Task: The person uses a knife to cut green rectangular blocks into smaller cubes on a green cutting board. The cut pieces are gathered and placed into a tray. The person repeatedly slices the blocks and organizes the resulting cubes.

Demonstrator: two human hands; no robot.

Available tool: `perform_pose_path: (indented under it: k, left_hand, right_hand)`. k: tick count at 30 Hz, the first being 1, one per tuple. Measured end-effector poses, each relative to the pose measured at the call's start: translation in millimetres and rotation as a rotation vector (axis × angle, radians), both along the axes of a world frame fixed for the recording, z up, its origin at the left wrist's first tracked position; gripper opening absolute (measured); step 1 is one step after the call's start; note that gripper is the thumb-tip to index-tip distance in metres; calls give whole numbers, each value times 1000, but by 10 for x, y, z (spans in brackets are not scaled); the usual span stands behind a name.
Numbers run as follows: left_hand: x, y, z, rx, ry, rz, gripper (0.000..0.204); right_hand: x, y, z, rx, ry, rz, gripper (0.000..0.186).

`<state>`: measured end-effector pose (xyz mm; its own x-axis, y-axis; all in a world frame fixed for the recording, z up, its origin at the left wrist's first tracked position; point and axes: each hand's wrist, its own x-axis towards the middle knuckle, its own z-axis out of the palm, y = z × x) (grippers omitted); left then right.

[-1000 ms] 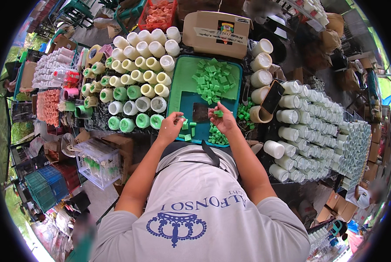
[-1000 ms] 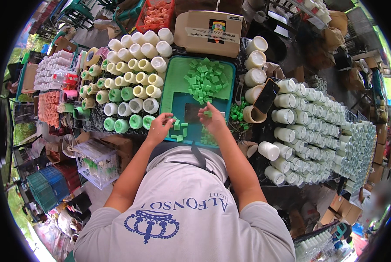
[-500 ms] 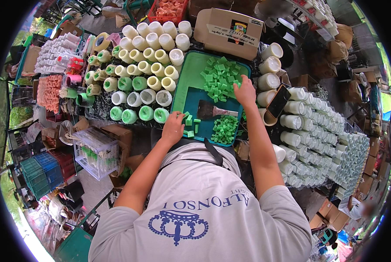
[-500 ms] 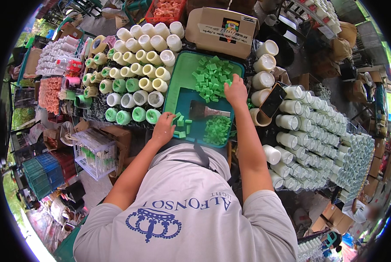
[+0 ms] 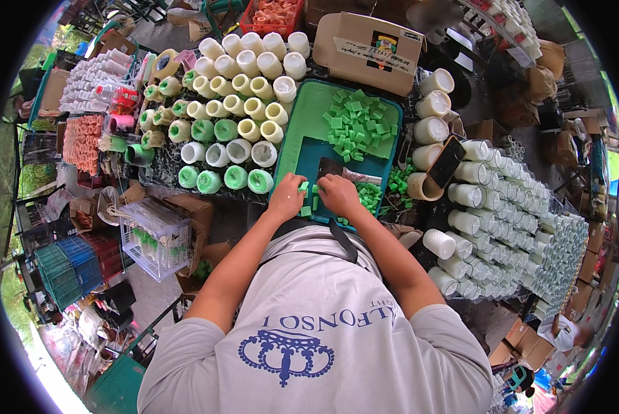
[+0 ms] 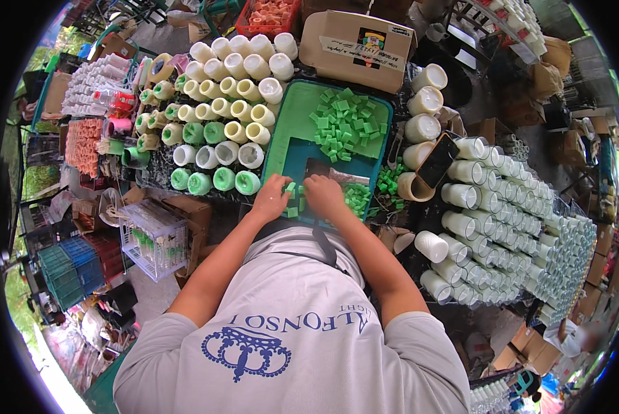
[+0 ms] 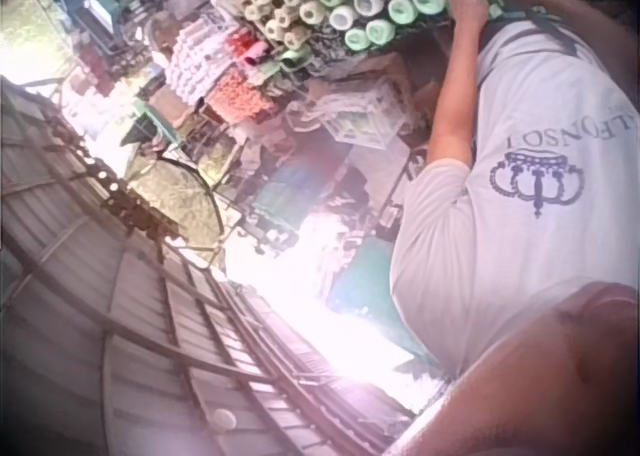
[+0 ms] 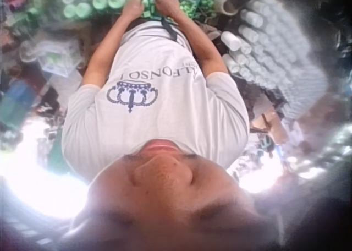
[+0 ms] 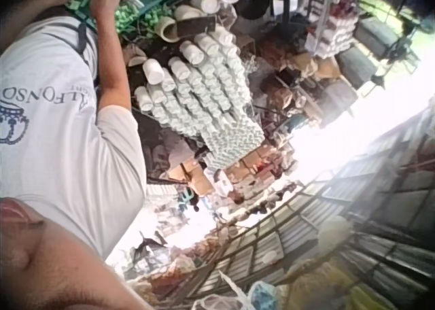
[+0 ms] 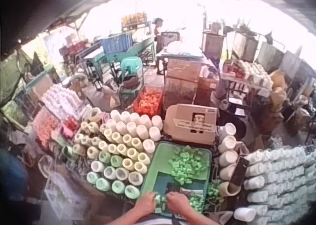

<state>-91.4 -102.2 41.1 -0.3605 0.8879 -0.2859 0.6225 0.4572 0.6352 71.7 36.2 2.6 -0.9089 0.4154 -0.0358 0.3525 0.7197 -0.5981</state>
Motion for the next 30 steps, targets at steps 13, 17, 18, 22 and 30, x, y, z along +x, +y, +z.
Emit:
perform_pose_path:
  k: [13, 17, 18, 22, 30]
  left_hand:
    - [187, 289, 159, 68, -870, 309, 32]
    - [185, 376, 300, 185, -597, 206, 27]
    - [199, 392, 380, 260, -522, 178, 25]
    - [216, 428, 629, 460, -352, 75, 24]
    - [205, 485, 867, 685, -116, -72, 28]
  right_hand:
    - [300, 115, 175, -1290, 86, -514, 26]
    - [296, -13, 434, -1040, 331, -509, 24]
    - [293, -30, 499, -955, 388, -495, 25]
    - [349, -29, 705, -639, 398, -488, 27]
    - [409, 49, 908, -1011, 572, -491, 31]
